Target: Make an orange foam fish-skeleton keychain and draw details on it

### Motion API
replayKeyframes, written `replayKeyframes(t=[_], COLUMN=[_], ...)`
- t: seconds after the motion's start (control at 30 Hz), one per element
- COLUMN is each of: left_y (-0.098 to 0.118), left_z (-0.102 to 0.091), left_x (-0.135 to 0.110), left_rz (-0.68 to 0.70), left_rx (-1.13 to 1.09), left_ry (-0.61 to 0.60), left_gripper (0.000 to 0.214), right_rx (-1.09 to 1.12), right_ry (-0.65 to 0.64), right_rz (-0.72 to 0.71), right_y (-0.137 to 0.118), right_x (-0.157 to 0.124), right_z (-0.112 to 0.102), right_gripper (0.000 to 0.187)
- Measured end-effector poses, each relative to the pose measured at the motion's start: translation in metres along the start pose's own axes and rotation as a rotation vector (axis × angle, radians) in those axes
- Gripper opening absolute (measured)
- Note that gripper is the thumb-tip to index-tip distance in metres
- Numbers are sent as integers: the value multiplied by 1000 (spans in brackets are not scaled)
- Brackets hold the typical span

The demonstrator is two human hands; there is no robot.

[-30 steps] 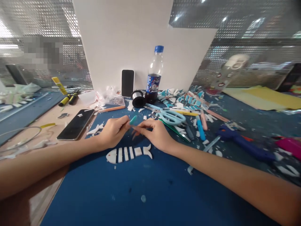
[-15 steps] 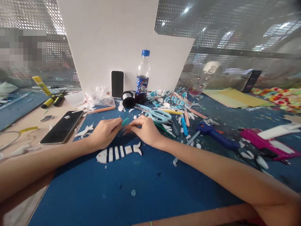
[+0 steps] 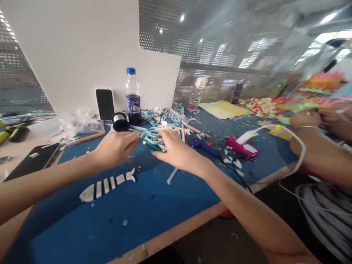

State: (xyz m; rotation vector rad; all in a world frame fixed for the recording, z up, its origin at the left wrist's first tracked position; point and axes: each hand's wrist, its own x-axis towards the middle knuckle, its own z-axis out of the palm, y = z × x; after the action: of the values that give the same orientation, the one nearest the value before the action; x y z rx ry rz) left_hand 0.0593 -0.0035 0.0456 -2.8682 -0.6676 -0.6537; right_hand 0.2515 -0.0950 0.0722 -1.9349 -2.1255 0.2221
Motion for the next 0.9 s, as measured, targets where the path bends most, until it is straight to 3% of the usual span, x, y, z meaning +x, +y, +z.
replayKeyframes(t=[0.07,0.1,0.17,0.3,0.43,0.63,0.9], left_y=[17,25,35,41,35,14,-16], left_z=[3,6,14,27,33,24,4], left_x=[28,39,58,75,73,46,12], left_rz=[50,63,77,45,-5,-76,-133], left_rx=[70,71,71,56,34,4,-50], left_ry=[-191,-222,-261,-276,-255,-180,-109], left_gripper=[26,25,22,23,24,22,23], right_rx=[-86,-139,-231,-285,-247,-6,611], right_ry=[81,117,138,55,92,291,472], right_rz=[145,231,389,596,607,553,523], right_y=[24,38,68,115,133,144,163], right_x=[-13,-18,-25,-31,-26,-25,-16], right_z=[-7,-10,-15,-14,0,10,-28], right_gripper=[38,40,52,34,35,35,30])
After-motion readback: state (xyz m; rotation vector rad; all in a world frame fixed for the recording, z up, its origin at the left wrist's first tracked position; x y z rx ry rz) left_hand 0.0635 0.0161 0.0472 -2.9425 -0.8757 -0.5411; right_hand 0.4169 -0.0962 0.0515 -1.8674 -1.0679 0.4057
